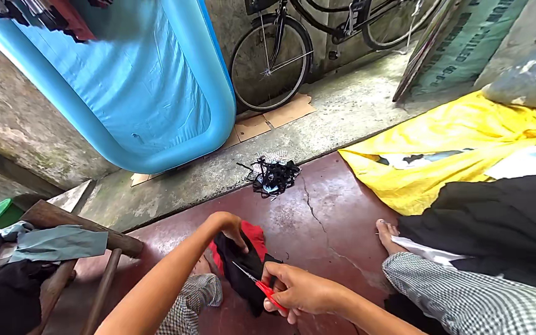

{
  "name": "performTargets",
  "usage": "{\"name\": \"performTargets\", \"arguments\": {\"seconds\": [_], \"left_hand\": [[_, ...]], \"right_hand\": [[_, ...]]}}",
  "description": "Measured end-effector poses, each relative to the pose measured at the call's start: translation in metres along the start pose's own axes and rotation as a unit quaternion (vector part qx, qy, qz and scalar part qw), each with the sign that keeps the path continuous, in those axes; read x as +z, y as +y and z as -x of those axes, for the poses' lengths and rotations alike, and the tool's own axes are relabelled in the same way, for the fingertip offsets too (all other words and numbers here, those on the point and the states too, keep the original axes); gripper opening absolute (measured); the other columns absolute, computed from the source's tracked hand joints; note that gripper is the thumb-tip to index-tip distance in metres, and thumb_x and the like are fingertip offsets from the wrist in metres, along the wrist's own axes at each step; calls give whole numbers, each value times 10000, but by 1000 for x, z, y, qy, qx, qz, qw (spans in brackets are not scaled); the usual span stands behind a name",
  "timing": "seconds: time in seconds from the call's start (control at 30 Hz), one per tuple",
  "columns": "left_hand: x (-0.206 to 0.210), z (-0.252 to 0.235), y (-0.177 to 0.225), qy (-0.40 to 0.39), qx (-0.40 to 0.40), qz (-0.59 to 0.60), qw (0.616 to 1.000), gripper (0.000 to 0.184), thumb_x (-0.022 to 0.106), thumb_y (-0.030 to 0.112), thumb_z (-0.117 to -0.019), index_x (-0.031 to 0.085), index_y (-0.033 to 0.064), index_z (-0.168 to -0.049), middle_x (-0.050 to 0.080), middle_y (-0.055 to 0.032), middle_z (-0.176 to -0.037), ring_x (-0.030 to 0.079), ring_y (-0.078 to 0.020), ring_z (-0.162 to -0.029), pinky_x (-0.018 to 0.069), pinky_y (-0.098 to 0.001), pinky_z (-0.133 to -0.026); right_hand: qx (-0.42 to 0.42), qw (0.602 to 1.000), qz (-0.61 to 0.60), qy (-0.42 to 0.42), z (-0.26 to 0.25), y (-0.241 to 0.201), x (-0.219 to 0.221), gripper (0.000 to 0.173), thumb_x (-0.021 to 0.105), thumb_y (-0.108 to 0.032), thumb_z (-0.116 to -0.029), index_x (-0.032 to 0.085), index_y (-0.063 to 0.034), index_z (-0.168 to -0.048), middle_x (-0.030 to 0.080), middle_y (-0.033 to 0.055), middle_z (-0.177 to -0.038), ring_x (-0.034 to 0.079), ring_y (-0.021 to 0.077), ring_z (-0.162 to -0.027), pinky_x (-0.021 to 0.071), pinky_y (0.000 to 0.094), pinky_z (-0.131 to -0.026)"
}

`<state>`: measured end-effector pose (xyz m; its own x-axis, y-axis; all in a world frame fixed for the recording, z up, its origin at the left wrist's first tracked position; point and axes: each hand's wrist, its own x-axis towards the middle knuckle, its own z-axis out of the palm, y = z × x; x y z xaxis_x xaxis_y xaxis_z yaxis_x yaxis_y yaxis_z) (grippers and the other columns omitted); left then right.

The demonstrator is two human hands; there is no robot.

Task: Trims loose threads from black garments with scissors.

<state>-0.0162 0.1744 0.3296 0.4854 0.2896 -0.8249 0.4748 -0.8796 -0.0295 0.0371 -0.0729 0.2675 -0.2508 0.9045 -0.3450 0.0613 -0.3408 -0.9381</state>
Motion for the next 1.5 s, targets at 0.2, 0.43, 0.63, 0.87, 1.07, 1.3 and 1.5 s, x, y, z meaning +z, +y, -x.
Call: {"name": "performTargets", "arguments": {"seconds": [0.2, 0.43, 0.63, 0.87, 1.07, 1.3, 1.5], "left_hand": [[31, 25, -52, 17, 34, 263, 964, 307, 713, 273, -953, 667, -3, -1082, 695, -92, -969, 659, -159, -867, 541, -423, -861], [109, 20, -58, 142, 92, 751, 638, 269, 539, 135, -1050, 574, -9, -1274, 733, -155, -1039, 727, -242, -951, 600, -435, -882], [131, 9, -25, 171, 66, 893, 412, 260, 511, 22, -995, 529, -17, -1251, 702, -207, -1017, 714, -292, -914, 600, -478, -820], [112, 15, -13, 280, 105, 840, 453, 383, 504, 238, -1080, 483, 9, -1386, 712, -208, -1085, 724, -297, -976, 605, -484, -877], [102, 36, -9, 310, 146, 839, 422, 520, 406, 462, -1085, 552, 56, -1376, 695, -183, -1182, 692, -288, -1076, 575, -506, -934], [94, 63, -2, 364, 194, 811, 415, 539, 341, 493, -1088, 575, 92, -1361, 702, -158, -1168, 696, -252, -1068, 583, -483, -929], [92, 79, -1, 416, 219, 770, 430, 507, 357, 478, -1086, 561, 122, -1384, 701, -137, -1181, 697, -236, -1073, 584, -469, -938]], "right_hand": [[10, 999, -30, 29, -3, 2, 1, 385, 747, -212, -939, 500, -114, -1217, 665, 56, -847, 687, 181, -686, 602, 365, -618], [-3, 998, -49, 50, -6, 8, 2, 366, 746, -219, -940, 508, -101, -1193, 667, 58, -807, 682, 183, -659, 595, 364, -592], [6, 996, -66, 64, -7, 9, 8, 359, 743, -213, -943, 511, -107, -1195, 675, 57, -823, 691, 190, -681, 610, 382, -626], [-26, 990, -50, 128, -11, 3, 12, 396, 756, -251, -922, 518, -129, -1215, 686, 56, -843, 699, 191, -700, 600, 370, -606], [-50, 989, -91, 106, -5, -17, 12, 376, 745, -228, -931, 515, -131, -1212, 690, 56, -854, 709, 193, -721, 609, 353, -615], [-129, 980, -151, 5, -4, -20, -4, 439, 757, -203, -914, 503, -112, -1259, 698, 87, -900, 709, 197, -796, 605, 356, -711], [-168, 965, -181, -86, -7, -17, -18, 436, 742, -174, -924, 499, -113, -1281, 704, 123, -948, 704, 195, -844, 586, 322, -754]]}}
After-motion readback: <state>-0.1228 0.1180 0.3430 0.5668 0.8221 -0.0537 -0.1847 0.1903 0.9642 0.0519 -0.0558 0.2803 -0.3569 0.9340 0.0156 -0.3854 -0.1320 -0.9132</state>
